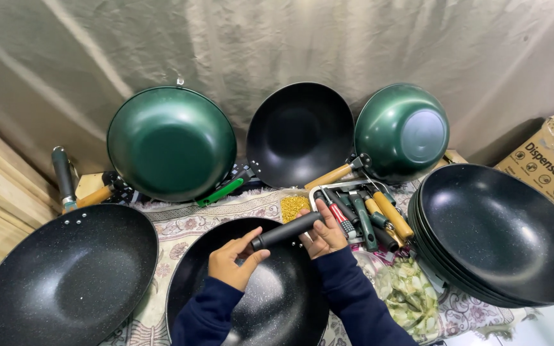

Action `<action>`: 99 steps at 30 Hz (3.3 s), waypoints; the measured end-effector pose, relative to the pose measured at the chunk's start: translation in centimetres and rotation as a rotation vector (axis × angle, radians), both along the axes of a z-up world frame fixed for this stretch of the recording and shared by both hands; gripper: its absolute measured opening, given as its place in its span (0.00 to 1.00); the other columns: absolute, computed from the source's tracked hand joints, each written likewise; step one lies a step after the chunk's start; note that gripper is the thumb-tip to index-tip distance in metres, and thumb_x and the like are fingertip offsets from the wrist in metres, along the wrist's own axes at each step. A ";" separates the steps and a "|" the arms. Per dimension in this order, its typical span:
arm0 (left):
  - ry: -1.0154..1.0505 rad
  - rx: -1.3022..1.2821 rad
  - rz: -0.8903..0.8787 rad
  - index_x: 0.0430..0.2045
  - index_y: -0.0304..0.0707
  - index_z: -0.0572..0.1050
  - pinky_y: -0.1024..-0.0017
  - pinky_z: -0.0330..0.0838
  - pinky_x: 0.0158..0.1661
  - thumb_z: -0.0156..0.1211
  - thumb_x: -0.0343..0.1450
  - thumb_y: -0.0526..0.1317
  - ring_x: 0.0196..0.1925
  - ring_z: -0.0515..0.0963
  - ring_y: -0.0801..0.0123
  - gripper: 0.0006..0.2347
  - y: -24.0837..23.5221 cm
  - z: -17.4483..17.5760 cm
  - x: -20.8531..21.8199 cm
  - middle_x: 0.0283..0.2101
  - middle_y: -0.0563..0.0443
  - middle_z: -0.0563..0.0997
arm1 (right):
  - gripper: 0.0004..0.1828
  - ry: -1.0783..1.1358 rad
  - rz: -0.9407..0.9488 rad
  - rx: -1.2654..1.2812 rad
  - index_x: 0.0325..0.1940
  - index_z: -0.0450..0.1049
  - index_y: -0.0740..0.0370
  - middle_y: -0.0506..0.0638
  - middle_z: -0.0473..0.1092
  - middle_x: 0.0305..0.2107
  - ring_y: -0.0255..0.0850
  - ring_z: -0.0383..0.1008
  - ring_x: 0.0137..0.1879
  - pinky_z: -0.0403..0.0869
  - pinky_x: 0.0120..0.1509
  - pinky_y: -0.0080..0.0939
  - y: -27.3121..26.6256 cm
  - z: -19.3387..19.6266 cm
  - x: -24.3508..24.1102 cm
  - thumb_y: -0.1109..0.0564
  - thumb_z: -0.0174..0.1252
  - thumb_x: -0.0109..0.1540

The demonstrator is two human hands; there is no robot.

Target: Assembling or repairing woks by tightening screws and handling small components

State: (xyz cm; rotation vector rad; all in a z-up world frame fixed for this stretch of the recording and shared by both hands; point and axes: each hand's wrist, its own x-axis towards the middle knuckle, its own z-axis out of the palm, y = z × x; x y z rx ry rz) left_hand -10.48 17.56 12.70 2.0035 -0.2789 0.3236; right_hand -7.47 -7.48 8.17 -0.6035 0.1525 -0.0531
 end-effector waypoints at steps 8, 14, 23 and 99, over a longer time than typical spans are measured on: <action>-0.035 0.201 -0.065 0.49 0.60 0.83 0.73 0.73 0.37 0.72 0.62 0.56 0.30 0.78 0.69 0.21 -2.9 -3.5 0.3 0.31 0.58 0.83 | 0.41 0.123 -0.087 -0.307 0.74 0.57 0.47 0.69 0.73 0.44 0.58 0.77 0.50 0.76 0.54 0.60 0.9 2.1 -1.4 0.57 0.62 0.58; -0.277 0.623 -0.256 0.56 0.47 0.76 0.55 0.67 0.56 0.67 0.66 0.61 0.60 0.71 0.53 0.28 -4.4 -8.1 3.6 0.59 0.48 0.75 | 0.32 0.309 -0.389 -0.380 0.67 0.62 0.39 0.56 0.72 0.48 0.52 0.75 0.41 0.74 0.42 0.57 -3.2 3.7 -0.4 0.53 0.63 0.60; -0.182 0.907 -0.296 0.66 0.56 0.62 0.41 0.44 0.69 0.60 0.70 0.56 0.76 0.55 0.58 0.28 -9.1 -10.8 9.5 0.68 0.52 0.64 | 0.35 0.344 -0.415 -0.196 0.69 0.62 0.41 0.70 0.68 0.48 0.64 0.78 0.47 0.79 0.53 0.71 -6.8 1.5 -0.2 0.49 0.70 0.61; -0.236 0.612 0.009 0.59 0.66 0.73 0.59 0.65 0.38 0.74 0.60 0.51 0.36 0.67 0.56 0.29 -4.3 -11.4 3.2 0.36 0.57 0.70 | 0.52 0.321 0.217 -0.896 0.75 0.58 0.35 0.65 0.70 0.52 0.55 0.77 0.48 0.81 0.46 0.63 0.0 -1.7 10.2 0.58 0.73 0.50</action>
